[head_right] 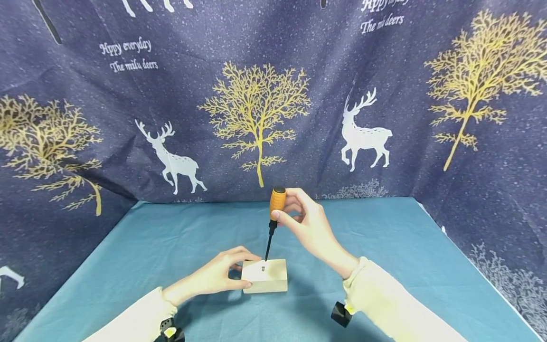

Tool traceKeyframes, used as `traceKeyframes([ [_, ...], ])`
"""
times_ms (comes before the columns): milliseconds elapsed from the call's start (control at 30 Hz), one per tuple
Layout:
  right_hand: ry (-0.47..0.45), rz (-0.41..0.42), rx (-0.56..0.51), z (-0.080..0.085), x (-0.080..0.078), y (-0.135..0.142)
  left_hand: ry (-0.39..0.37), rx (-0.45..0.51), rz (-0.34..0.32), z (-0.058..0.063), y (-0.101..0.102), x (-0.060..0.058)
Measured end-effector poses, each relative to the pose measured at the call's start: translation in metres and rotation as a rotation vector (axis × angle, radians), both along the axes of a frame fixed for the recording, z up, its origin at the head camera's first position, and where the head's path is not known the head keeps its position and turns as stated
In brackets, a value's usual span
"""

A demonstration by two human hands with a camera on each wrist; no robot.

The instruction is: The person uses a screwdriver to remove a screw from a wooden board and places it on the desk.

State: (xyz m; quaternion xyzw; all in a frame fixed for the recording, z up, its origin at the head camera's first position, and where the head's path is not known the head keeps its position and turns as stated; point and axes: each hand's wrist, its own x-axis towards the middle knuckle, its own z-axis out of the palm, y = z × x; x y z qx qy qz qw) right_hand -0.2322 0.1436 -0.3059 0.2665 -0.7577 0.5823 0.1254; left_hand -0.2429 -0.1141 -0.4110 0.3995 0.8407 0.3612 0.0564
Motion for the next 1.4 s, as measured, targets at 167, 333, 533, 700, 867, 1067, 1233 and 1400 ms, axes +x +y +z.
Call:
traceKeyframes([
  [167, -0.018, 0.022, -0.026, -0.003, 0.003, -0.001, 0.010, 0.000, 0.000, -0.001, 0.004, 0.002],
  [333, -0.026, 0.035, -0.017, -0.007, 0.005, 0.000, -0.005, -0.003, 0.010, -0.002, 0.006, 0.003],
  [533, -0.015, 0.032, -0.012, -0.010, 0.008, 0.002, -0.014, 0.001, 0.008, -0.001, 0.005, 0.004],
  [700, -0.005, 0.033, -0.027, -0.010, 0.010, 0.004, -0.043, 0.008, 0.013, -0.001, 0.005, 0.006],
  [867, -0.022, 0.034, -0.017, -0.011, 0.012, 0.005, -0.043, 0.022, -0.001, -0.001, 0.008, 0.009],
  [1067, -0.022, 0.039, -0.012, -0.014, 0.014, 0.006, -0.045, 0.020, -0.003, -0.001, 0.011, 0.011],
  [1233, -0.009, 0.046, -0.011, -0.015, 0.017, 0.008, -0.058, 0.004, -0.005, 0.001, 0.012, 0.015],
  [1400, -0.014, 0.053, -0.034, -0.014, 0.021, 0.012, -0.051, 0.008, -0.002, 0.004, 0.013, 0.018],
])
